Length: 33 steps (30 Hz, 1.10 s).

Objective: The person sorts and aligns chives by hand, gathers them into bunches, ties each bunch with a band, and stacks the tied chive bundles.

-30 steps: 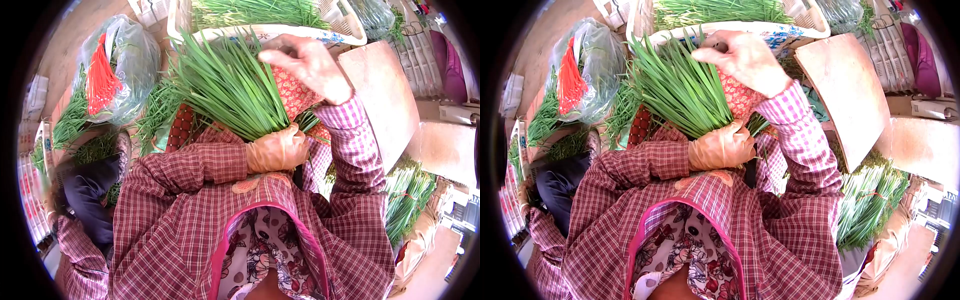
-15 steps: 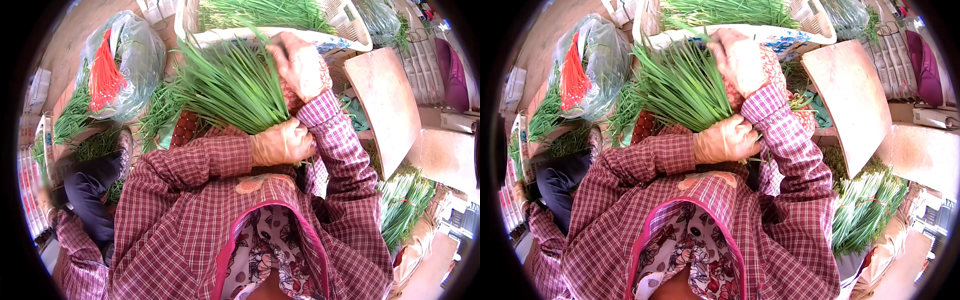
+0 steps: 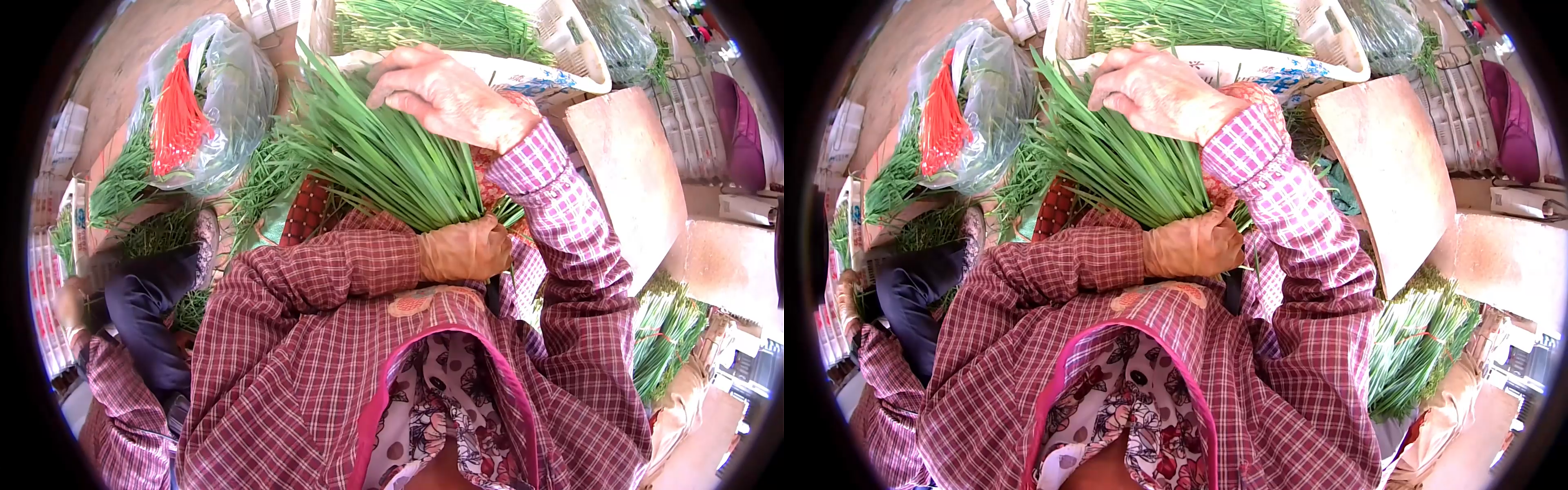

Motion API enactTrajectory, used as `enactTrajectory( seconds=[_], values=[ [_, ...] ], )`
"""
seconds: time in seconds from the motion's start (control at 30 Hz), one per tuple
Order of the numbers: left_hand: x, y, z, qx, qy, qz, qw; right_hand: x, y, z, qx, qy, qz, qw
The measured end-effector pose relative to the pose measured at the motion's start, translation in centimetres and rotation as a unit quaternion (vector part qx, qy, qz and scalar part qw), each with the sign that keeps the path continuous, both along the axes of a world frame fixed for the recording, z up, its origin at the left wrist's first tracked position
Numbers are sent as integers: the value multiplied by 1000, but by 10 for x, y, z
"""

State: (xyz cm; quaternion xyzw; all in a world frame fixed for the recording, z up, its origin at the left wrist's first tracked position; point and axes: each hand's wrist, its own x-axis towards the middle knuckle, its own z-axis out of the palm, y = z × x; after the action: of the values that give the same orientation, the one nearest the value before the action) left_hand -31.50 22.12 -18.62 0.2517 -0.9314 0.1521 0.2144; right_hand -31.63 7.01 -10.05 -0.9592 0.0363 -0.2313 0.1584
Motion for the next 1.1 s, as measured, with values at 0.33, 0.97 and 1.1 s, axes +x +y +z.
enactTrajectory(
  seconds=[0.33,0.97,1.1],
  values=[
    [-5,1,0,-10,-79,30,996,-8,22,3,-66,38,-54,996],
    [-5,1,-2,-9,-100,19,995,-28,3,2,27,142,-37,989],
    [-7,2,-4,-4,-112,28,993,-27,7,-1,80,116,-26,990]
  ],
)
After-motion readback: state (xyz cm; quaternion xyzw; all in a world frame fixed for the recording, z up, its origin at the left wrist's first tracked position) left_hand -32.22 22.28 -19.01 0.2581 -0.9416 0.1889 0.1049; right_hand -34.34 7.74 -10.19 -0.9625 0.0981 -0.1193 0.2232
